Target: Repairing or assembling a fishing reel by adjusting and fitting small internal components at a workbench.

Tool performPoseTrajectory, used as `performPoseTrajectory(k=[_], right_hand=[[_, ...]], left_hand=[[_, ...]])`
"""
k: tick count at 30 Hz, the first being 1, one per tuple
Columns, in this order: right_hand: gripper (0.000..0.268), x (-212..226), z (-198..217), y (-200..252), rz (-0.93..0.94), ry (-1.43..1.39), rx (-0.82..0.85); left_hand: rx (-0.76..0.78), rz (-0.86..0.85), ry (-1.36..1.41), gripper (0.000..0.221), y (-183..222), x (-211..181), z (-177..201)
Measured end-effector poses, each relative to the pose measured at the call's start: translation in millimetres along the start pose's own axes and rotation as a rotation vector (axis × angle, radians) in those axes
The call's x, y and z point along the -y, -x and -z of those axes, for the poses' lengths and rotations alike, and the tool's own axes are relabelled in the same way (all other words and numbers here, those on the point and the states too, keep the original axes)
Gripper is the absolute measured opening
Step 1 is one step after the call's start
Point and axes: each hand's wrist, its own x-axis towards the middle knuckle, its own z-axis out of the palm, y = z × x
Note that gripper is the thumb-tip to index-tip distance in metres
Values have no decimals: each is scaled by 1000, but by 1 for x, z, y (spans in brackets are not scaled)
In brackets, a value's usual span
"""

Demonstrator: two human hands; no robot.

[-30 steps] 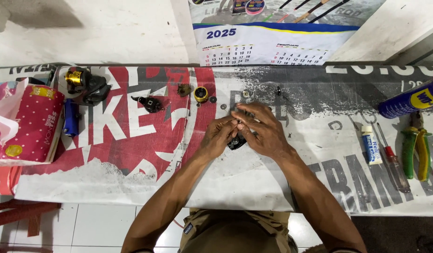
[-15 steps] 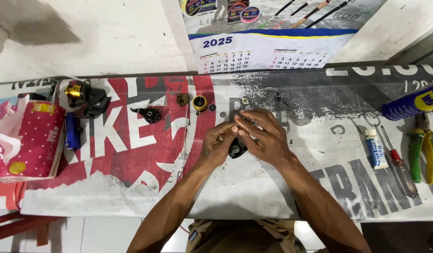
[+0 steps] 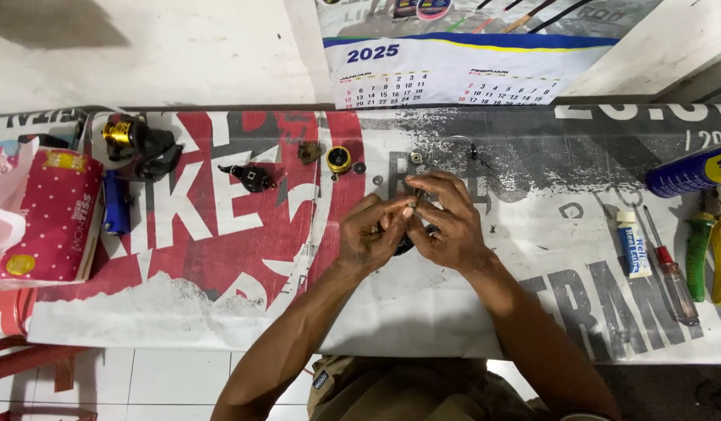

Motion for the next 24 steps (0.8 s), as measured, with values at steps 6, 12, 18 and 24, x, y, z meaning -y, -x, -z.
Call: performPoseTrajectory(k=[6, 12, 18, 24], right_hand=[[30, -7, 2, 10, 23, -2, 23], [25, -8, 9, 7, 30, 20, 25], [12, -12, 10, 8, 20, 46, -7], [10, -18, 11, 10, 37, 53, -23]], left_hand=[[-54, 5, -128, 17, -16, -8, 8], [-159, 232, 63, 16, -25, -36, 4], [-104, 327, 39, 14, -23, -37, 5], [-65, 376, 77, 13, -21, -42, 2]])
